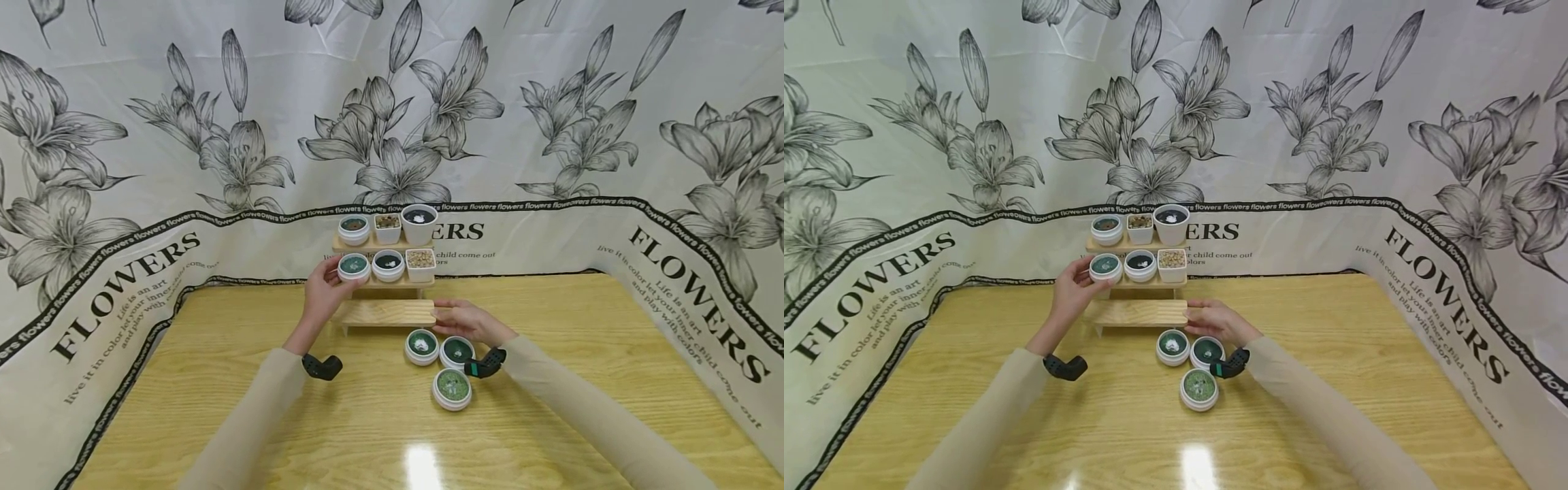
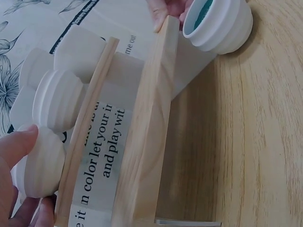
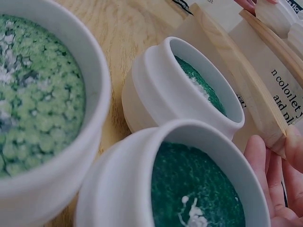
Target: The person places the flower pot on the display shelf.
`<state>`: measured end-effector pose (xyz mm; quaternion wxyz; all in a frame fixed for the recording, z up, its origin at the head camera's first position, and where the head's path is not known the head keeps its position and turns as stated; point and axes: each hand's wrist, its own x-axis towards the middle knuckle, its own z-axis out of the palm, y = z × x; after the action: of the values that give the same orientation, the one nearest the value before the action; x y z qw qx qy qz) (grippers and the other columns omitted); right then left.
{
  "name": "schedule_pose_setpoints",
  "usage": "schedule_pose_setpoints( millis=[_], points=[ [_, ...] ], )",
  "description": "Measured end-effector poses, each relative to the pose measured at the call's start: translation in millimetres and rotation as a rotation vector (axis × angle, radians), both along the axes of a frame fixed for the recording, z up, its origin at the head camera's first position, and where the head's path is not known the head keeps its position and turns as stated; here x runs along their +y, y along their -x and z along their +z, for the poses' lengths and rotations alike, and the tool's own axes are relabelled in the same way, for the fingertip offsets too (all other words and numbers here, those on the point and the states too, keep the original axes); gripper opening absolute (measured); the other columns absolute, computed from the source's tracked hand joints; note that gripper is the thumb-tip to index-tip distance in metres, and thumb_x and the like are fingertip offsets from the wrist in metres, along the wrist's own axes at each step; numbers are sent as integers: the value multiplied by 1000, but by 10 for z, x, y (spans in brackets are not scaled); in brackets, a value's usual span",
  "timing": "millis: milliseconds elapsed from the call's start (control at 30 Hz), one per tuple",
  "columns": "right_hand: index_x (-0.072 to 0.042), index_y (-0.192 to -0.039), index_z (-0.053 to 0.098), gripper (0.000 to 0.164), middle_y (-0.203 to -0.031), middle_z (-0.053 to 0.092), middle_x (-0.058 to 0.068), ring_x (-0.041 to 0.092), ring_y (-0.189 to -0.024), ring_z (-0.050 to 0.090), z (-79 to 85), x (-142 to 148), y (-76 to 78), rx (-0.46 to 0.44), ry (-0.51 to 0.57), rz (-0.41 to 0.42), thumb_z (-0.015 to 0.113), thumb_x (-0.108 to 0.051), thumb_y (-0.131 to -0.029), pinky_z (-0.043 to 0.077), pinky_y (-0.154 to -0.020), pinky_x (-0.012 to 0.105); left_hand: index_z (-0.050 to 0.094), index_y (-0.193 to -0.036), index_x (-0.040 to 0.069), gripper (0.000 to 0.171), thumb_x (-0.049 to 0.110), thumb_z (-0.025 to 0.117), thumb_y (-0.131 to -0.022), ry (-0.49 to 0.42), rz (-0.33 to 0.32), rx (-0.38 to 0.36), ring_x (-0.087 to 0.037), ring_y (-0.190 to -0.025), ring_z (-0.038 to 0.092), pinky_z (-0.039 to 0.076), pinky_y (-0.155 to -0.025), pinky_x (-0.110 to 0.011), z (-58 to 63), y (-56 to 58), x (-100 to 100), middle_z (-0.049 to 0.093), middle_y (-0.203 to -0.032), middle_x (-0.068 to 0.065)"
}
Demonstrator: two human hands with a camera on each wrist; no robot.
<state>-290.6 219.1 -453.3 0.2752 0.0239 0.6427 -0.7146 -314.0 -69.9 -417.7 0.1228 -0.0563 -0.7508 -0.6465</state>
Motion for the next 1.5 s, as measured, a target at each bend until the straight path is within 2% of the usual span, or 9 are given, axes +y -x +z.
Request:
schedule_pose_setpoints(
  millis=[400,667,867,1200,1500],
  points=[
    [13,-147,12,60,-98,59,2,6,-84,64,16,-16,-15,10,20,25,43,0,-99,56,-81,18,54,-129,-5,64,2,82,-71,-5,16,4,-33,-110,59,51,-97,-42,7,-25,-2,58,-124,-23],
    [12,-148,14,59,-98,59,2,7,-85,64,20,-24,-13,0,10,10,44,0,-98,56,-81,18,55,-129,-5,64,3,82,-71,25,38,14,-33,-110,58,51,-97,-42,18,-17,9,58,-124,-23],
    [13,-147,14,58,-97,59,1,7,-85,63,26,-21,-18,6,11,14,44,-1,-99,56,-80,17,53,-131,-5,63,3,79,-74,28,39,-8,-34,-113,59,51,-98,-39,40,-26,29,58,-126,-24],
    [10,-148,14,60,-97,59,3,6,-82,64,36,-38,-26,-8,-13,-1,45,-2,-99,56,-78,17,49,-135,-4,62,3,75,-79,20,29,-23,-33,-117,57,51,-99,-38,77,-104,32,54,-132,-21],
    [10,-148,16,58,-98,59,2,6,-85,63,6,-27,-10,2,-11,3,45,-1,-99,55,-80,18,50,-134,-3,61,0,75,-78,-6,76,3,-34,-114,55,49,-101,-42,16,-227,19,52,-134,-21]
  ],
)
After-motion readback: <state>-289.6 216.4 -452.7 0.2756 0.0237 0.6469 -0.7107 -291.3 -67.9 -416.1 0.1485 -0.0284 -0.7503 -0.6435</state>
